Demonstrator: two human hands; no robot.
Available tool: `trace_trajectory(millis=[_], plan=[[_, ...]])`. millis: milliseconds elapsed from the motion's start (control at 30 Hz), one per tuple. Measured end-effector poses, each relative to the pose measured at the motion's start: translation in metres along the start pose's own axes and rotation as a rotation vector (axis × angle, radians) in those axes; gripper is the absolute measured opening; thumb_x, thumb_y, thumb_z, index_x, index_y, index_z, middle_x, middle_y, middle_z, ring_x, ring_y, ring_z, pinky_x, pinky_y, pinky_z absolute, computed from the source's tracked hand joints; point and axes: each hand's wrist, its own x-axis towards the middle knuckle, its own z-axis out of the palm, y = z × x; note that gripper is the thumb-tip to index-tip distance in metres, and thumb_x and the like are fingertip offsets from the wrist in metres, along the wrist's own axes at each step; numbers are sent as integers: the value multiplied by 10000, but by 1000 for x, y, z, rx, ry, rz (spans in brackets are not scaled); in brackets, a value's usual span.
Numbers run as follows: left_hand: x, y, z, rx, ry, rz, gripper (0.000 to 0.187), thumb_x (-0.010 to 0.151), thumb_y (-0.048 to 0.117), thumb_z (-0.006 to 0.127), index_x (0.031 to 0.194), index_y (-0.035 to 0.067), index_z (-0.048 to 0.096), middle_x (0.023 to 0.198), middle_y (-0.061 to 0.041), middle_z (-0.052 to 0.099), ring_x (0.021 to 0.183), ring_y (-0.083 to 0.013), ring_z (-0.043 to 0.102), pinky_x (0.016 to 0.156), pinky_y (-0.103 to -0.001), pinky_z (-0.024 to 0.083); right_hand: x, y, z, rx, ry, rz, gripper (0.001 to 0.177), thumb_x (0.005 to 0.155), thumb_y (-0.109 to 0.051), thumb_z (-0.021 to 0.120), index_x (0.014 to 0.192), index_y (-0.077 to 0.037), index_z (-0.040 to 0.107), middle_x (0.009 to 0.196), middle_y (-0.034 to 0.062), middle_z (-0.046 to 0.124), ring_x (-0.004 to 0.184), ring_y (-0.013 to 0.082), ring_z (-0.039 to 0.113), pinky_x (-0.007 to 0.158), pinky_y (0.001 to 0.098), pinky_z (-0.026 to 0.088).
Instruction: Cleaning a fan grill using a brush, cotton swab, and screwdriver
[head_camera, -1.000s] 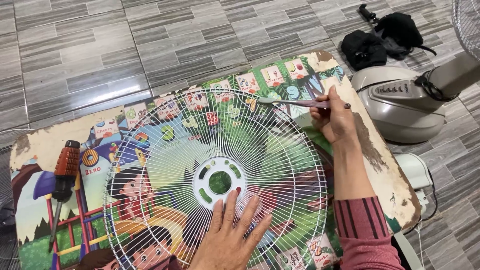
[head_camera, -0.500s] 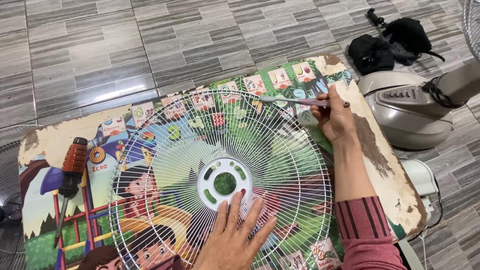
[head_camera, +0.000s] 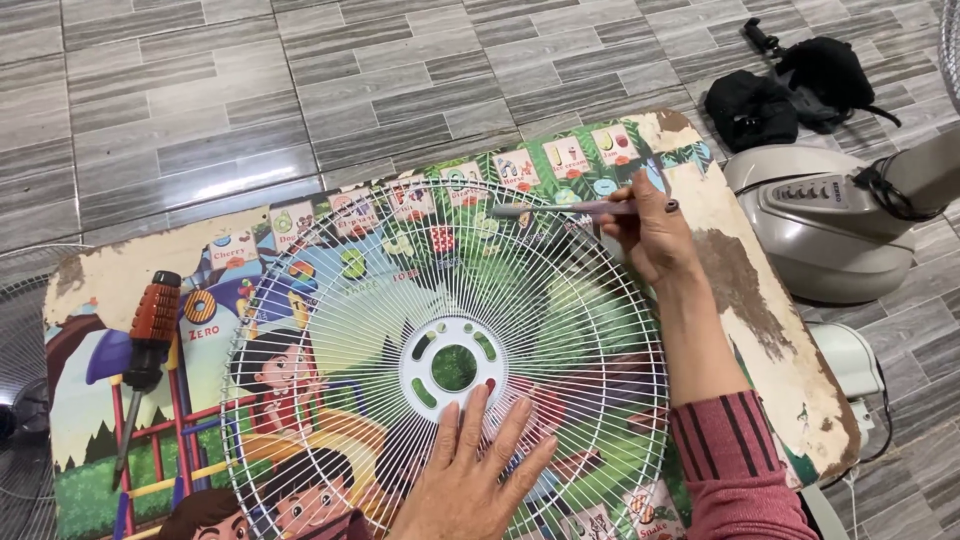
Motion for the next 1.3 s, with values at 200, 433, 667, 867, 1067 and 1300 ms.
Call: trace_trajectory(millis=[200,433,667,867,1067,1300], plan=[[1,-1,2,-13,-20,21,1107,632,516,642,1563,170,152,1638,-301,-3,1427,-603,-41,1141,-758,-98,2,7,2,53,70,-3,400,931,-429,693,909,-31,651,748,91,693,598,135,702,508,183,603],[-2,1,9,-62,-19,16,933,733,421,583,1557,190,212,1644,-277,31,1437,-595,-52,1129,-763,-118,-10,0,13,51,122,-23,351,969,-379,648,929,-30,641,774,109,720,636,147,728,572,181,634],[-1,1,4,-26,-24,11,1012,679,462,599,1562,189,187,1649,-282,23,1442,-599,-35,1150,-752,-71,-10,6,6,-26,-274,37,360,909,-392,728,806,-49,702,781,127,711,600,190,679,564,272,607],[-1,-1,5,-34,-36,8,1052,667,490,611,1566,192,154,1647,-276,-2,1434,-591,-51,1143,-750,-104,-23,-10,25,-74,-431,-14,341,951,-404,691,895,-69,714,861,135,734,683,161,722,641,249,641],[-4,-1,10,11,-31,-1,903,802,507,509,1576,213,150,1649,-272,13,1451,-591,-62,1158,-739,-73,-9,1,20,-84,-380,10,350,962,-407,666,850,-78,710,829,100,731,660,173,694,599,259,615],[-2,0,6,37,-21,-8,1038,710,551,626,1582,228,165,1650,-266,40,1441,-590,-23,1160,-742,-54,-8,-6,22,-193,-450,102,353,928,-383,702,823,-48,735,812,142,735,665,212,706,619,299,633]])
